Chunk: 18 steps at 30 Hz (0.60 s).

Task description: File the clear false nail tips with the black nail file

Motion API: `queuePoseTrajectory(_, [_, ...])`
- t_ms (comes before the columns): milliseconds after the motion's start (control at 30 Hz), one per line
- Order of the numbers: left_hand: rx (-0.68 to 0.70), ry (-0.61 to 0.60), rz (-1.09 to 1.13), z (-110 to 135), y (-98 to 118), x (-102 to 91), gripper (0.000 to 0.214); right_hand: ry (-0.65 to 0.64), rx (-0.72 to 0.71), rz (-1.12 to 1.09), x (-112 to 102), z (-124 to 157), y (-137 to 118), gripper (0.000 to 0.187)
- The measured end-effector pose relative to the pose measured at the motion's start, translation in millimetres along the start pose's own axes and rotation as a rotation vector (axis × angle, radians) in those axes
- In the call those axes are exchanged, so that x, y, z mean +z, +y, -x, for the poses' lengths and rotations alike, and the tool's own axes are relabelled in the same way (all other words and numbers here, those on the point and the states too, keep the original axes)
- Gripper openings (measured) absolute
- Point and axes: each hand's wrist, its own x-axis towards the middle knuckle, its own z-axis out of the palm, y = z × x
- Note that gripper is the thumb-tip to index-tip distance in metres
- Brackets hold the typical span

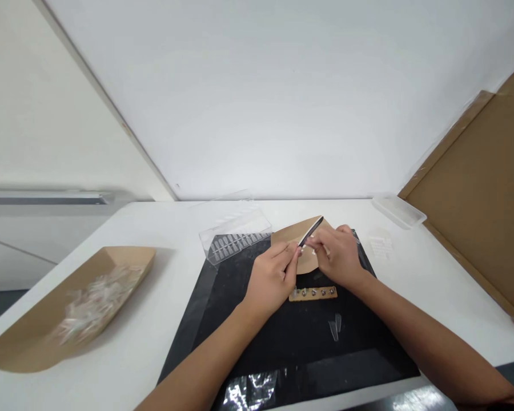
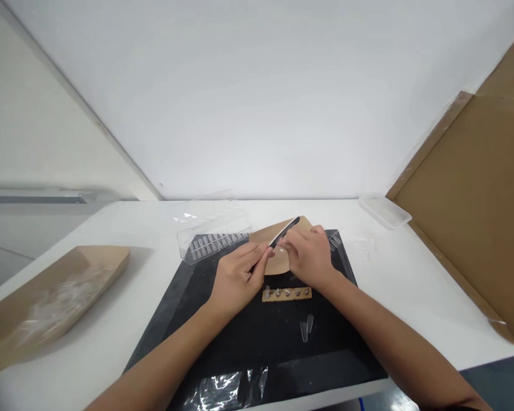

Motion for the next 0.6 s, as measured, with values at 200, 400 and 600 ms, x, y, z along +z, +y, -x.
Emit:
queuePoseTrajectory(200, [-0.011,-0.009,-0.003,-0.2,-1.2,-0.5,0.023,-0.041,-0.050,-0.007,1.7,0.3,-0.4,0.031])
queuePoseTrajectory(400, [-0.016,-0.004,-0.020,-1.7,-1.8,-1.1,0.022,-0.027,-0.011,-0.010,3.6,0.1,-2.8,0.030])
queuePoseTrajectory(600, [-0.018,-0.004,-0.030,-3.5,-1.0,-2.1,0.022,0.013,0.041,-0.001,3.8,0.5,-1.3,0.026])
